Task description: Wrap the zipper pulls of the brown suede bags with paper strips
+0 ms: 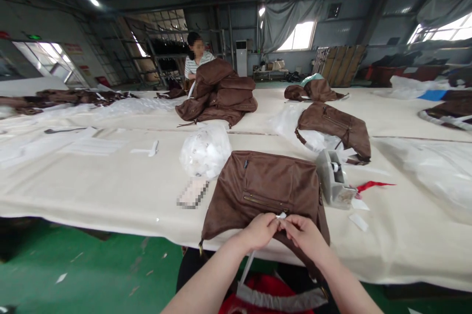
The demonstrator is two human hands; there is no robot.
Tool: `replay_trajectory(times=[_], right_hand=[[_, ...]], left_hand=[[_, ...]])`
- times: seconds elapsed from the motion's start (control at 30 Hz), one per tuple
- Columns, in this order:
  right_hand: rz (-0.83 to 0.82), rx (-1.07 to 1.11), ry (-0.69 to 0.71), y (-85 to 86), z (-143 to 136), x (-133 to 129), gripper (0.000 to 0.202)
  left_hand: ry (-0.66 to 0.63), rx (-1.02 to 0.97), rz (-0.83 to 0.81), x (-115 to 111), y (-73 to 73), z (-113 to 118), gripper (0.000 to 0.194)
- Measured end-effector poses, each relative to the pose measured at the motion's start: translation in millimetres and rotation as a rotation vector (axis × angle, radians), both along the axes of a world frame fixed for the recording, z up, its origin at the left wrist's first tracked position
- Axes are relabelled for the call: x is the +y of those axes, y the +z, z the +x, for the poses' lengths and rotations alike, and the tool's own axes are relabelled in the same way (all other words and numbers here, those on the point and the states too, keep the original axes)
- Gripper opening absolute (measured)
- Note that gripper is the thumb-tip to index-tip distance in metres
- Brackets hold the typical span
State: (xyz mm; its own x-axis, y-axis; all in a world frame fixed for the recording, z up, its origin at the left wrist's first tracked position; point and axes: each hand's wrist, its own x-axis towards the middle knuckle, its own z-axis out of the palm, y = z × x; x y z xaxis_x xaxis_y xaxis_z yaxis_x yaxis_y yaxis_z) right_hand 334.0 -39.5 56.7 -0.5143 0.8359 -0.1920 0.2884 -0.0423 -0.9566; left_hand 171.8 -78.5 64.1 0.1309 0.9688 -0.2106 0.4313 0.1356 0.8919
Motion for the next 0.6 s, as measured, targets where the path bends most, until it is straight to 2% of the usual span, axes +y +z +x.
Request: replay_trajectory(times=[0.13,0.3,0.47,0.6], right_hand=[[0.042,-0.089,-0.01,-13.4,-1.8,8.7,0.033],[-0.046,-0.09,0.063,-8.6,6.7,9.2,0.031],[-0.096,0.009,0.131,-3.6,15.3,4.0,0.032],[-0.055,0.085,0.098,-5.4,7.1,1.0,0.03]], left_hand=[[0.026,-0.073,-0.058,0.8,-3.3,-0.4,0.027],[0.12,-0.205,-0.174,6.1,-7.1,4.9,0.044],[0.135,-0.362,-0.333,3.6,5.5,9.2,0.045],[0.097,-0.619,-0.584,-4.4,16.7,8.0,0.042]])
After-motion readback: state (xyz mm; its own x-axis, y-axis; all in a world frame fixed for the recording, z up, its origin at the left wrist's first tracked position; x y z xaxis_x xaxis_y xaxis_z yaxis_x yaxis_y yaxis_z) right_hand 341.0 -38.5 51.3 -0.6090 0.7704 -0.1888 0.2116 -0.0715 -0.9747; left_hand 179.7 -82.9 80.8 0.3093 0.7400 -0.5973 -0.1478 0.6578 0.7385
